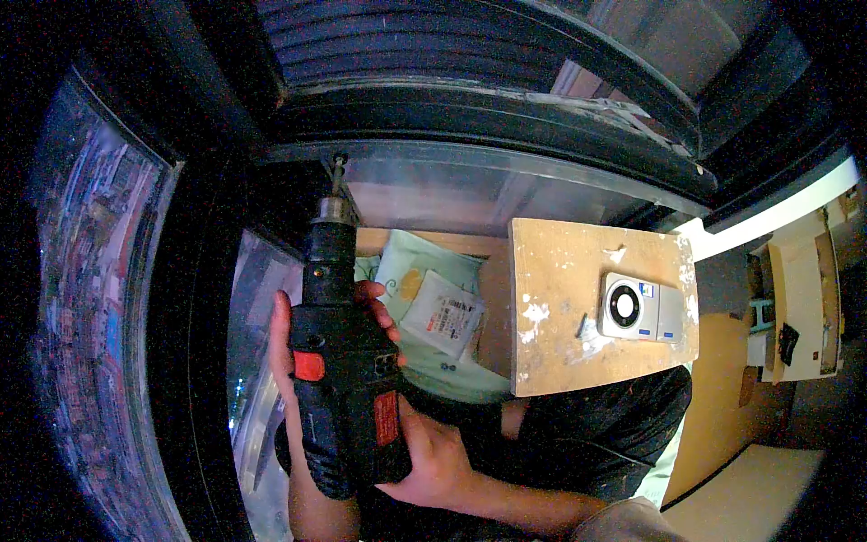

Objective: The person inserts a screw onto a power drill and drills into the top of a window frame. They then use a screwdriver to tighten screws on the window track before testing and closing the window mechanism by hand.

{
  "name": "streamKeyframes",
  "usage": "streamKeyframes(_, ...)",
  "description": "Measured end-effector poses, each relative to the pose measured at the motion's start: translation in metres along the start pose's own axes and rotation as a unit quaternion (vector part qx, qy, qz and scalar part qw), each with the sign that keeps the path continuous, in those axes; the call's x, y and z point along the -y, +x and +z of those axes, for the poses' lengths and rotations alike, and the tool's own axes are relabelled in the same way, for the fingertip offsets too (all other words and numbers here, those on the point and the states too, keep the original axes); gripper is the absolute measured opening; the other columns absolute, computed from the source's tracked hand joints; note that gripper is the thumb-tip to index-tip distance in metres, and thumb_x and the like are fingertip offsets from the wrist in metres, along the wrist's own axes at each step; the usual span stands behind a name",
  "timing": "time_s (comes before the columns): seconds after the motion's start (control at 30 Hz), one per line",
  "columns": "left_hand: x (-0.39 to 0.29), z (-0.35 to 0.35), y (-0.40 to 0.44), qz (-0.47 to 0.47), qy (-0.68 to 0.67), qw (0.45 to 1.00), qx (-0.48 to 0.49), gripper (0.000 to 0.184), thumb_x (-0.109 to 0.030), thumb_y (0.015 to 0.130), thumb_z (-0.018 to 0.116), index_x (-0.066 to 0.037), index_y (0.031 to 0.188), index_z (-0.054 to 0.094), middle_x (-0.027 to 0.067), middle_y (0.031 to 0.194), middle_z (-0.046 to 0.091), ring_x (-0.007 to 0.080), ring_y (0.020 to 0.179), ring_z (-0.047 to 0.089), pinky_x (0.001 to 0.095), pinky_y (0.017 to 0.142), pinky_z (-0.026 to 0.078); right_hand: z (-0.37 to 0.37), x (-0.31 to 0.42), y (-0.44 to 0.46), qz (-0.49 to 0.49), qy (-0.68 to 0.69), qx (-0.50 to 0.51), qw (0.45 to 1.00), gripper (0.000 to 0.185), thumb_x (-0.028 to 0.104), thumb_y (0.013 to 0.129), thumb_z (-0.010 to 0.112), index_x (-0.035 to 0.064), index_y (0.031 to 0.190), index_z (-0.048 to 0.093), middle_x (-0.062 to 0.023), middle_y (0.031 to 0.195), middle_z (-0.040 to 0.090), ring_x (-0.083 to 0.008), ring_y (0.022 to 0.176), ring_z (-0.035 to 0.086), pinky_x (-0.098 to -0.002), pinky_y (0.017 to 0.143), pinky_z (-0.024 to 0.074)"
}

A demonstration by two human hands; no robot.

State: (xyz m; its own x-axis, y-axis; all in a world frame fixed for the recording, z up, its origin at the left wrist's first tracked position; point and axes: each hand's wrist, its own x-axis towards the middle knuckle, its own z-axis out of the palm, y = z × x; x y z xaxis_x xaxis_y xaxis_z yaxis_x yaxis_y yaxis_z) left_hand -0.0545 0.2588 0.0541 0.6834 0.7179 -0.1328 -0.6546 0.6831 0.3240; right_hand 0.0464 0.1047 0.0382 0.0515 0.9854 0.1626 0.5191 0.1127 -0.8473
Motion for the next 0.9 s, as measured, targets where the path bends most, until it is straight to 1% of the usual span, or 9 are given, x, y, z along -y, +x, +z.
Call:
streamKeyframes(0.13,0.0,0.001,0.0,-0.001,-0.009,1.0,-0.003,0.088,-0.068,0.096,0.031,0.009,0.137,0.045,0.0202,0.109,0.064,0.0305,0.099,0.066,0.0434,0.086,0.056,0.002,-0.002,-0.001,-0.006,0.005,-0.006,1.0,0.102,0.029,0.062,0.09,-0.0131,0.139,0.037,-0.0288,0.116,0.063,-0.0405,0.101,0.069,-0.0443,0.089,0.0565)
streamKeyframes(0.27,0.001,0.006,-0.001,0.007,-0.007,1.0,-0.008,0.088,-0.068,0.096,0.031,0.008,0.137,0.046,0.0202,0.108,0.064,0.0305,0.099,0.066,0.0432,0.085,0.057,0.004,-0.001,0.0,-0.008,0.006,-0.017,1.0,0.101,0.029,0.063,0.089,-0.0134,0.138,0.038,-0.0286,0.114,0.064,-0.0402,0.099,0.069,-0.0446,0.087,0.0569)
streamKeyframes(0.33,0.002,0.016,0.0,0.015,0.005,0.996,-0.089,0.094,-0.076,0.092,0.032,0.008,0.13,0.051,0.0179,0.099,0.064,0.0293,0.089,0.066,0.0448,0.076,0.06,0.003,0.0,0.002,-0.008,0.004,-0.02,1.0,0.1,0.029,0.063,0.089,-0.0134,0.138,0.038,-0.0281,0.113,0.064,-0.0398,0.098,0.069,-0.0446,0.086,0.0573)
streamKeyframes(0.4,0.001,0.017,0.0,0.013,0.011,0.995,-0.095,0.093,-0.076,0.093,0.031,0.008,0.13,0.051,0.0177,0.098,0.064,0.0292,0.089,0.066,0.0445,0.076,0.06,0.001,0.0,0.002,-0.006,0.027,-0.007,1.0,0.099,0.029,0.064,0.089,-0.0136,0.138,0.038,-0.0273,0.109,0.065,-0.0391,0.095,0.07,-0.0442,0.083,0.0579)
streamKeyframes(0.5,0.002,0.016,0.0,0.011,0.012,0.995,-0.096,0.093,-0.075,0.093,0.032,0.008,0.13,0.051,0.0176,0.098,0.064,0.0292,0.09,0.066,0.0442,0.076,0.059,0.005,-0.004,-0.004,0.01,0.02,-0.002,1.0,0.098,0.028,0.065,0.088,-0.0138,0.138,0.038,-0.0268,0.106,0.066,-0.0386,0.092,0.07,-0.0432,0.08,0.0584)
streamKeyframes(0.63,0.001,0.016,0.0,0.009,0.004,0.995,-0.095,0.092,-0.075,0.093,0.031,0.008,0.13,0.05,0.0176,0.098,0.064,0.0294,0.09,0.066,0.0446,0.075,0.059,0.003,-0.002,0.0,0.014,0.036,0.005,0.999,0.099,0.028,0.064,0.088,-0.0142,0.138,0.037,-0.0272,0.107,0.066,-0.0385,0.092,0.071,-0.0431,0.081,0.0584)
streamKeyframes(0.77,0.0,0.012,0.001,0.012,0.011,0.995,-0.1,0.093,-0.075,0.093,0.031,0.008,0.13,0.051,0.0175,0.098,0.064,0.0294,0.089,0.066,0.0452,0.075,0.06,0.004,-0.002,-0.001,0.0,0.013,-0.004,1.0,0.1,0.028,0.063,0.088,-0.0145,0.138,0.037,-0.0275,0.109,0.066,-0.0385,0.094,0.07,-0.0434,0.082,0.058)
streamKeyframes(0.83,-0.002,-0.002,0.001,-0.007,-0.014,1.0,0.005,0.089,-0.069,0.095,0.032,0.008,0.14,0.044,0.0205,0.111,0.062,0.032,0.102,0.065,0.0452,0.087,0.056,0.002,-0.001,0.001,-0.001,0.006,-0.004,1.0,0.1,0.028,0.063,0.088,-0.0146,0.138,0.037,-0.0277,0.109,0.065,-0.0386,0.095,0.07,-0.0434,0.083,0.0579)
streamKeyframes(0.9,-0.001,-0.003,0.001,-0.003,-0.015,1.0,0.01,0.089,-0.069,0.095,0.032,0.008,0.14,0.043,0.0203,0.111,0.062,0.0317,0.102,0.065,0.045,0.087,0.056,0.002,-0.001,0.001,-0.006,0.015,-0.008,1.0,0.1,0.027,0.062,0.088,-0.0145,0.138,0.037,-0.0276,0.11,0.065,-0.0387,0.095,0.07,-0.0427,0.083,0.0577)
